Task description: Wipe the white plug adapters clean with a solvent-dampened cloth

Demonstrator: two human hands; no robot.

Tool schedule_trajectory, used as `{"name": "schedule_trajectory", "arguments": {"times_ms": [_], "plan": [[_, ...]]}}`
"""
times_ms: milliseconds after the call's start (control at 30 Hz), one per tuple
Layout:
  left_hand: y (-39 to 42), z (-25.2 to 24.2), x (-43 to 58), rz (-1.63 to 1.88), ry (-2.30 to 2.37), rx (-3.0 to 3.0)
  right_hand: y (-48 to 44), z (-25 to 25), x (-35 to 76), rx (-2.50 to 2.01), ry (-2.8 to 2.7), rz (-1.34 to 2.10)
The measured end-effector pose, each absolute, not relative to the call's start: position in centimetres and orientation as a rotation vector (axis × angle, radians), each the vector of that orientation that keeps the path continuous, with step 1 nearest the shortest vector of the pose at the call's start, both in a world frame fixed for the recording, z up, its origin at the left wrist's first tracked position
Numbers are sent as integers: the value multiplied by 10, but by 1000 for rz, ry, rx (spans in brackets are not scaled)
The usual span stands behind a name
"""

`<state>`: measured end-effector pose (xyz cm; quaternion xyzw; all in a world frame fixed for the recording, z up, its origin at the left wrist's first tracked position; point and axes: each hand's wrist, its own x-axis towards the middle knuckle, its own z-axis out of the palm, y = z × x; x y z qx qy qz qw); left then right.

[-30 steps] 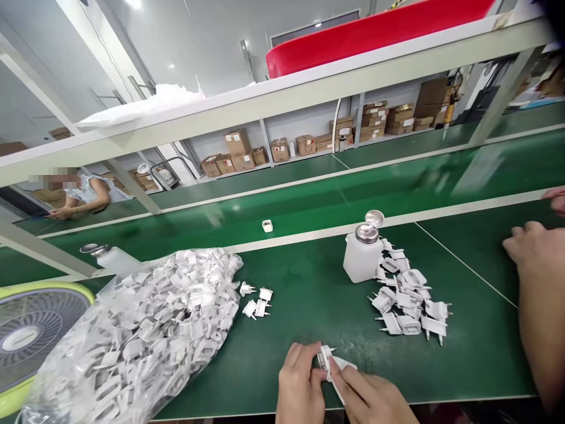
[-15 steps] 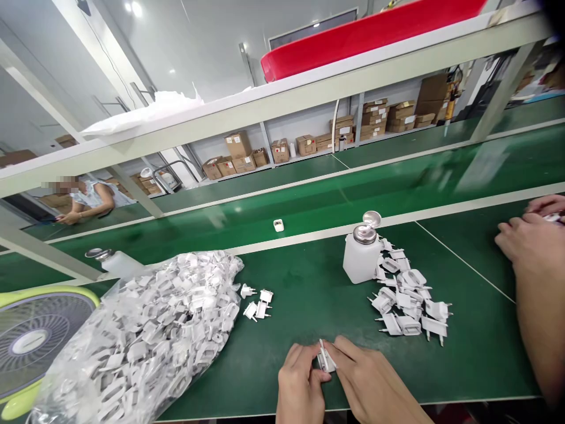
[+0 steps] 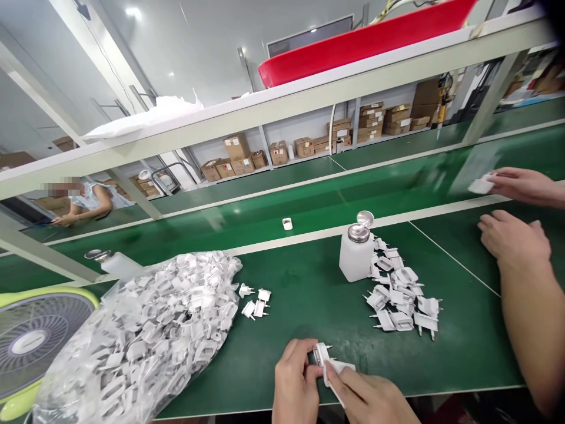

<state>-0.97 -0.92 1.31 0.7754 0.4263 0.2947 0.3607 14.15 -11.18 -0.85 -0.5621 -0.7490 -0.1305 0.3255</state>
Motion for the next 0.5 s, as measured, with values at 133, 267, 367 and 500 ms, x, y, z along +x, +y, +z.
{"name": "schedule_trajectory", "arguments": {"times_ms": [133,267,367,500], "plan": [[-11,20,-11,781,1001,1641,-128,-6,159,-1564,-1452,437],[-22,20,-9,875,739,1153,-134,-3,176,-1544,-968,837],[-30,24,-4,893,640,1029,-131,10,177,-1491,-932,884],[-38,34,1,811,583,923,-127,33,164,-1385,-1051,881]]}}
